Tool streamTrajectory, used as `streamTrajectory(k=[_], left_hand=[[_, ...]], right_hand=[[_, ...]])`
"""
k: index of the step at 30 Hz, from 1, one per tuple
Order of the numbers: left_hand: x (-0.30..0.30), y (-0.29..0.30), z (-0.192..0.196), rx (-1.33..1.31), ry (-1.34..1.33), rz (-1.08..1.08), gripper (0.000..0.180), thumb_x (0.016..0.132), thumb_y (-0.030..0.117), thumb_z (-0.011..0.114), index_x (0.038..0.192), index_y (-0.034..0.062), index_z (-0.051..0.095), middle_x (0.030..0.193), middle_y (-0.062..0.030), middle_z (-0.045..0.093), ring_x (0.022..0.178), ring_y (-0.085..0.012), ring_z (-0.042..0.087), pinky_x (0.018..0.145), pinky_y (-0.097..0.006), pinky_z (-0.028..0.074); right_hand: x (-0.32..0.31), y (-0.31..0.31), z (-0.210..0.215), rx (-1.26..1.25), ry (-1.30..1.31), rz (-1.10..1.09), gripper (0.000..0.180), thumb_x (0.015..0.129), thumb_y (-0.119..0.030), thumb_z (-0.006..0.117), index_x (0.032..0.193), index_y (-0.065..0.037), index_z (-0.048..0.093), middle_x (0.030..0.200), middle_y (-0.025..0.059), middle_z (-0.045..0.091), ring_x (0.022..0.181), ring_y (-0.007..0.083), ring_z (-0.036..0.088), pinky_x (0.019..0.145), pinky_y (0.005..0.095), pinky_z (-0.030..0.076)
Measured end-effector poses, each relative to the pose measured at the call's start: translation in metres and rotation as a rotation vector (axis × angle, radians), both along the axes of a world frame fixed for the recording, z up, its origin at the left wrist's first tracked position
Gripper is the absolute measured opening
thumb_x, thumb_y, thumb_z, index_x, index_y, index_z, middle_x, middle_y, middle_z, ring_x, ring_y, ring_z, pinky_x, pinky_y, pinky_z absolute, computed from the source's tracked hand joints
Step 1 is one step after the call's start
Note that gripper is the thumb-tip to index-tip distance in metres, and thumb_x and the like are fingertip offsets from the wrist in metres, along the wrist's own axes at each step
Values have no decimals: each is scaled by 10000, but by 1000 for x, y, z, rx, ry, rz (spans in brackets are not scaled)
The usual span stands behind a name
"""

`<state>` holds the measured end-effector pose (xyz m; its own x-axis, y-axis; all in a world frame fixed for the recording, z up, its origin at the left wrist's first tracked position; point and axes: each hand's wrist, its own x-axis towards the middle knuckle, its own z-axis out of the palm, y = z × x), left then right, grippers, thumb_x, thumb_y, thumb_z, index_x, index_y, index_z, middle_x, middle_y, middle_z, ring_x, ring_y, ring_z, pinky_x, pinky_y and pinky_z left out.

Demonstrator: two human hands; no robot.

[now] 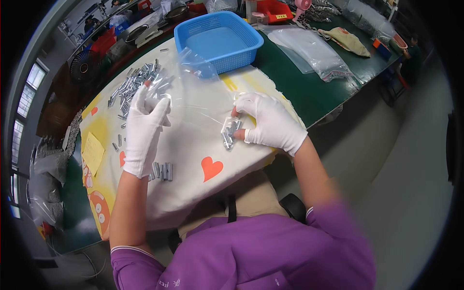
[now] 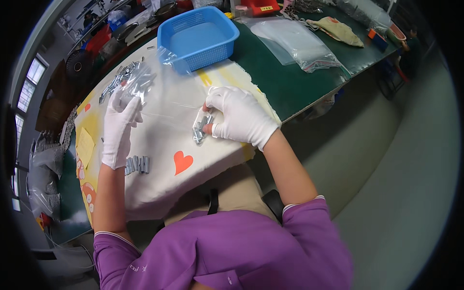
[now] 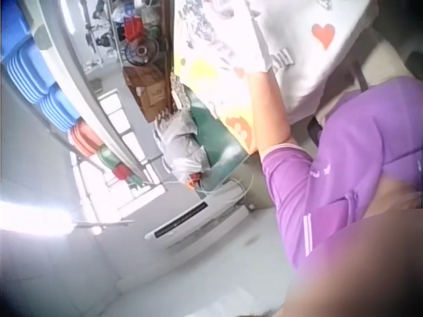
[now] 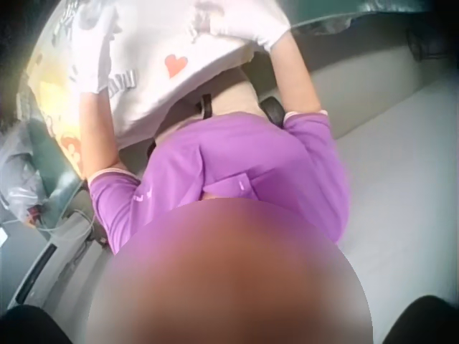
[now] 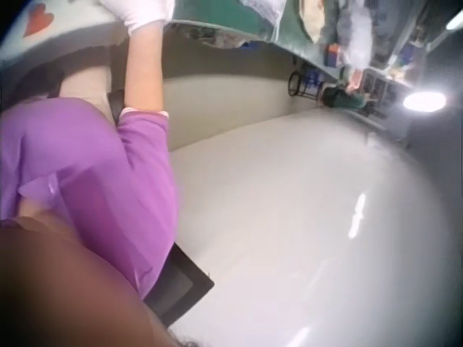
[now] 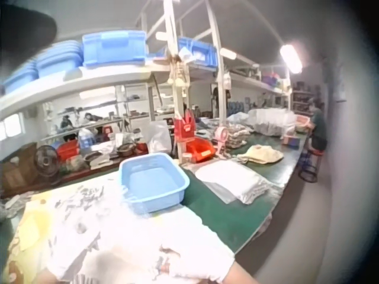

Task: Sorting small metal bolts on a workbench and bagging them into plastic bags.

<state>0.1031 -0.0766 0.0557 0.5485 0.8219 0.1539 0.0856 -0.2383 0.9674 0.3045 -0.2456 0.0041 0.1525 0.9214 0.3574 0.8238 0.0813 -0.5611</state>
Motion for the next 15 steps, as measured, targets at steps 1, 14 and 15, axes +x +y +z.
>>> streamTrajectory(k=[1, 14, 15], left_hand=[[-1, 0, -1, -9, -1, 13, 586, 909, 116, 669, 1433, 9, 429, 806, -11, 585, 623, -68, 522, 565, -217, 450], [-54, -5, -18, 172, 76, 0, 558, 890, 50, 664, 1414, 26, 472, 1056, -50, 630, 865, -76, 551, 782, -230, 479], [-64, -11, -17, 226, 99, -18, 463, 864, 44, 680, 1313, 23, 567, 1140, -85, 639, 967, -141, 596, 860, -272, 490]], right_hand=[[-1, 0, 2, -62, -2, -28, 285, 695, -161, 769, 937, -59, 659, 1125, 135, 654, 1046, 336, 617, 914, 388, 490], [-1, 0, -8, 21, 64, 41, 219, 711, -64, 714, 922, -50, 657, 1227, 142, 620, 1199, 334, 549, 1033, 394, 424], [0, -1, -9, 17, 62, 51, 219, 711, -64, 714, 922, -50, 657, 1227, 142, 620, 1199, 334, 549, 1033, 394, 424]])
